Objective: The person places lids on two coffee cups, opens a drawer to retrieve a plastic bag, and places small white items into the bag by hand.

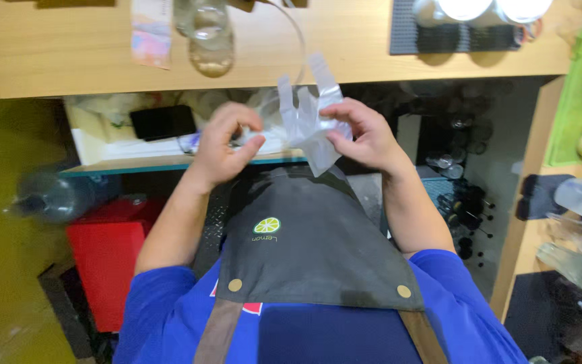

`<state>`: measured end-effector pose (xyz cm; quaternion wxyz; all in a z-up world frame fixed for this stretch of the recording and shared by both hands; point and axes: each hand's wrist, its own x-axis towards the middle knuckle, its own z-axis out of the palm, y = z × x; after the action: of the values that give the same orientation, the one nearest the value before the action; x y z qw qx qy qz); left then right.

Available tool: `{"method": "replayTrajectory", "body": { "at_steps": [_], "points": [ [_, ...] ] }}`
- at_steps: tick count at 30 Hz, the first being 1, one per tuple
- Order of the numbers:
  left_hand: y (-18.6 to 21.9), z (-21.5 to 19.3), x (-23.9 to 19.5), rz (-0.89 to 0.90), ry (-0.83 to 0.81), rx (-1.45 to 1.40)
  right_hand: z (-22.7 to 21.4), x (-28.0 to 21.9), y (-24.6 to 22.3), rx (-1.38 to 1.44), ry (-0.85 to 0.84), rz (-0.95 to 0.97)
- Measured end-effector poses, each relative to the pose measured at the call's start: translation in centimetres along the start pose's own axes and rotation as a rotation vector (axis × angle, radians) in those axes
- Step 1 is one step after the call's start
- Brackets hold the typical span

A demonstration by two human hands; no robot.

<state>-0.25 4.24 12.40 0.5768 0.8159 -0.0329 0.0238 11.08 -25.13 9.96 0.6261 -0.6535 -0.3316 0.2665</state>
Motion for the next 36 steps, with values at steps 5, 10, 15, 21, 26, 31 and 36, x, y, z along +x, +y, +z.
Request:
{"method": "replayTrajectory", "body": {
  "at_steps": [5,10,15,21,26,31,36],
  "points": [
    [1.8,8.3,7.0,0.513,-0.213,0.205,-4.7,-6.7,-2.7,-0.062,-0.121,0.147],
    [0.9,19.8,8.4,-0.062,-0.909,-0.137,-9.7,-13.3,-3.5,-0.266,-0.155,-0.004],
    [-0.7,27.0,6.3,-0.181,-0.838,-0.373,-13.0,-19.1,-2.9,-0.191,0.008,0.157],
    [-1.4,31.9,4.1,-0.366,-0.57,-0.444,-14.6,-22.7,-1.3,-0.308,0.261,0.119],
    [0.0,36.1,2.2,-0.396,-0.398,-0.728,-12.7,-22.4,0.3,-0.329,0.062,0.238],
    [0.6,36.8,1.9,-0.469,-0.38,-0.795,-13.2,-22.4,3.6,-0.228,0.014,0.157],
    [-0.9,33.7,2.6,-0.271,-0.351,-0.464,-15.0,-22.5,7.8,-0.122,0.265,0.204]
  ]
}}
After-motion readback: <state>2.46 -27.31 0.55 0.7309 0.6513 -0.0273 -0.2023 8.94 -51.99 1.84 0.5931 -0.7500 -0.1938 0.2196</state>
